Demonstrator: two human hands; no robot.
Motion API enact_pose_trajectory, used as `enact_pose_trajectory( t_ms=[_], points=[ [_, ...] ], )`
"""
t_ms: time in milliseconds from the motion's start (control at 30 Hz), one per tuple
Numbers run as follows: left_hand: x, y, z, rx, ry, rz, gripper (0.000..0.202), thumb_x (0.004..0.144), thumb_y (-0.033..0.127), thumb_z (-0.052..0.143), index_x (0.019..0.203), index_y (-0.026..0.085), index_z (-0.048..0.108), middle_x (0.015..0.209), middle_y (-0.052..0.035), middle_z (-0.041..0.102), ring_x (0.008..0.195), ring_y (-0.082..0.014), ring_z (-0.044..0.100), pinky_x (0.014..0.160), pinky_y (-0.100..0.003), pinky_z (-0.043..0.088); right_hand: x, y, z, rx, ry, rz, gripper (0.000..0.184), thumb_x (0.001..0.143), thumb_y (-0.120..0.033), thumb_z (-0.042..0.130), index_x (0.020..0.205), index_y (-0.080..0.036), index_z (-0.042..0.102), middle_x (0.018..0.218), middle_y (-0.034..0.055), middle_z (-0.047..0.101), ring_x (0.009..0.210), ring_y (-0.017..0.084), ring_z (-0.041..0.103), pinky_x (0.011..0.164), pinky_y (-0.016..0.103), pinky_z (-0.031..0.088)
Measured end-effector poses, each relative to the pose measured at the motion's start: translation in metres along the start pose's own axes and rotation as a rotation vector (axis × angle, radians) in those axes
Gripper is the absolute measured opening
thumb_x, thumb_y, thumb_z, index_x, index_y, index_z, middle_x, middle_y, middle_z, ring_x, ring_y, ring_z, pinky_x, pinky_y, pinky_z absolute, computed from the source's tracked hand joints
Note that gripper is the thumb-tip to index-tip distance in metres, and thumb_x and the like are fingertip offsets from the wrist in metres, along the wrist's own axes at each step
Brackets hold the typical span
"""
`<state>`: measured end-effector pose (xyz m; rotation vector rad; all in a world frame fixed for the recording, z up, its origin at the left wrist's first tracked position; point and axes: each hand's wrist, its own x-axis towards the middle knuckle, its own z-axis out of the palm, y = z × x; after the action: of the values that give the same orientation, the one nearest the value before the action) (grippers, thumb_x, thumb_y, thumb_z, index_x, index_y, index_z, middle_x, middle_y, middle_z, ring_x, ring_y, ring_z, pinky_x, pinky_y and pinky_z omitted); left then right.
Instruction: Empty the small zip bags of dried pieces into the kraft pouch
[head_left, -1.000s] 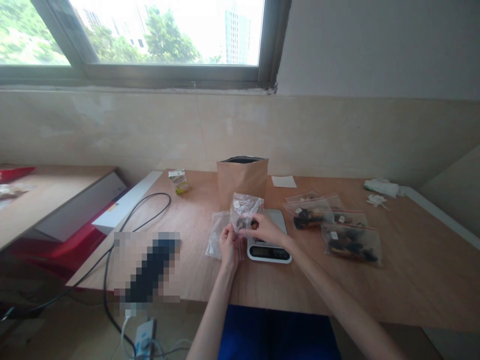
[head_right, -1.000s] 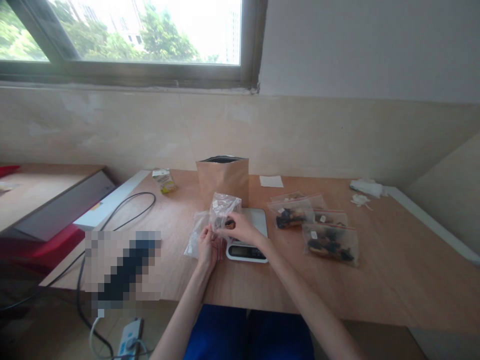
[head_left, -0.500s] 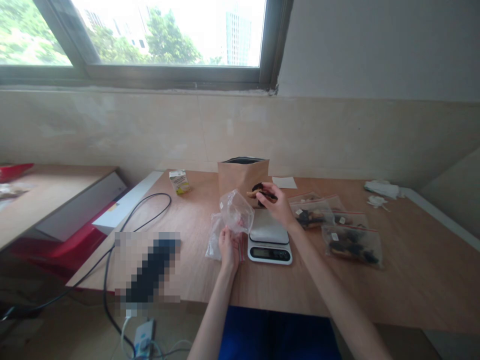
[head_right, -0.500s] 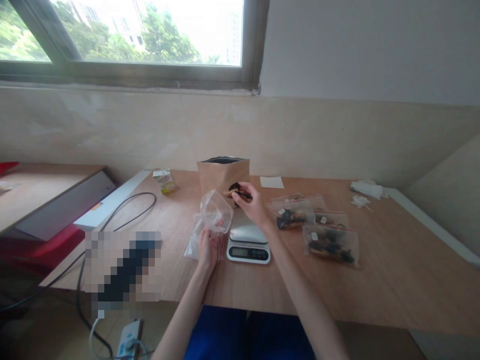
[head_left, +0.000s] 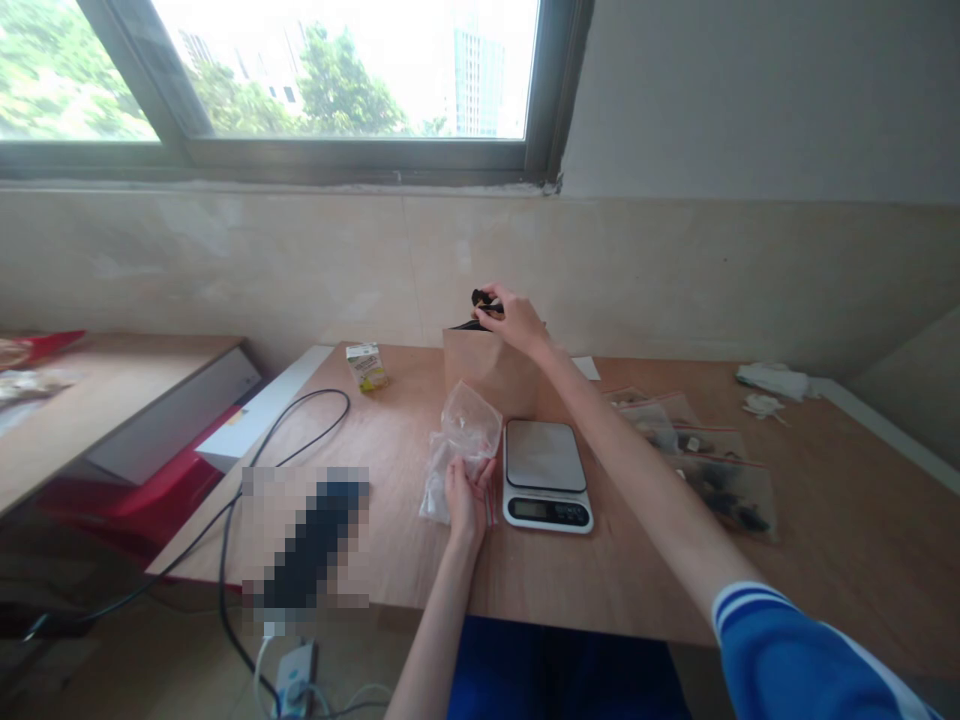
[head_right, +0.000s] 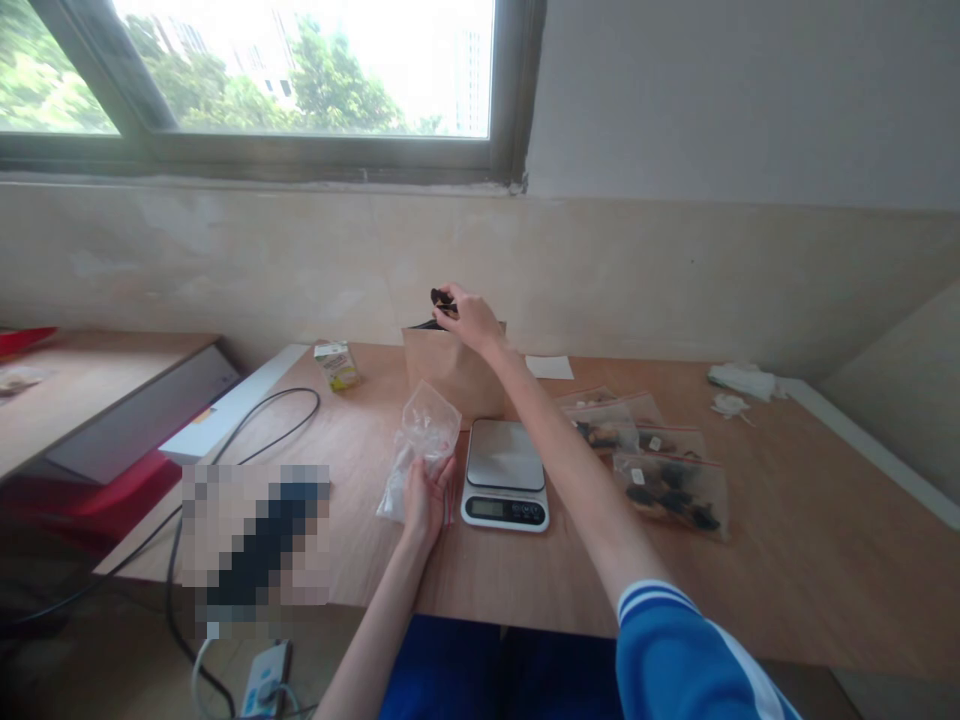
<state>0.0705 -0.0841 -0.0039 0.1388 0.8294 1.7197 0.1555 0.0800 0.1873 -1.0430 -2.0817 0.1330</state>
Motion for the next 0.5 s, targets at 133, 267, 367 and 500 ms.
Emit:
enact_pose_trajectory(
  t_ms=[133,267,367,500],
  points=[
    [0.001,-0.001,0.0,0.007,-0.001,-0.012,0.01,0.083,0.025,0.053,0.084,0.015,0.054,0.085,-0.0057,0.067,0.08,-0.0167,0.068,0.079,-0.032,0.054,-0.007,-0.002,0.003,-0.003,0.003,-0.113,0.027,0.081,-0.022,0.055,0.108,-0.016,0.056,0.105,0.0098,0.066,0.095,0.021,0.063,0.081,0.03,0.047],
    [0.0,0.0,0.0,-0.002,0.008,-0.018,0.007,0.085,0.022,0.049,0.083,0.016,0.051,0.087,-0.0065,0.067,0.081,-0.0179,0.068,0.08,-0.035,0.053,-0.013,-0.005,0.006,0.109,-0.02,-0.19,0.026,0.081,-0.02,0.054,0.107,-0.017,0.057,0.103,0.007,0.067,0.089,0.018,0.064,0.077,0.026,0.047],
    [0.001,0.0,0.0,-0.001,0.014,-0.026,0.007,0.086,0.02,0.046,0.081,0.016,0.049,0.088,-0.0064,0.067,0.08,-0.0184,0.068,0.082,-0.037,0.052,-0.017,-0.005,0.007,0.134,-0.062,-0.202,0.026,0.084,-0.023,0.052,0.109,-0.019,0.057,0.102,0.0043,0.067,0.085,0.015,0.064,0.075,0.024,0.047],
    [0.001,0.0,0.0,-0.011,0.003,-0.03,0.009,0.086,0.02,0.046,0.078,0.016,0.048,0.086,-0.0053,0.067,0.081,-0.0187,0.068,0.085,-0.039,0.05,-0.019,-0.005,0.007,0.05,-0.088,-0.233,0.024,0.089,-0.032,0.047,0.104,-0.02,0.062,0.101,0.0037,0.068,0.092,0.016,0.062,0.079,0.025,0.043]
  ],
)
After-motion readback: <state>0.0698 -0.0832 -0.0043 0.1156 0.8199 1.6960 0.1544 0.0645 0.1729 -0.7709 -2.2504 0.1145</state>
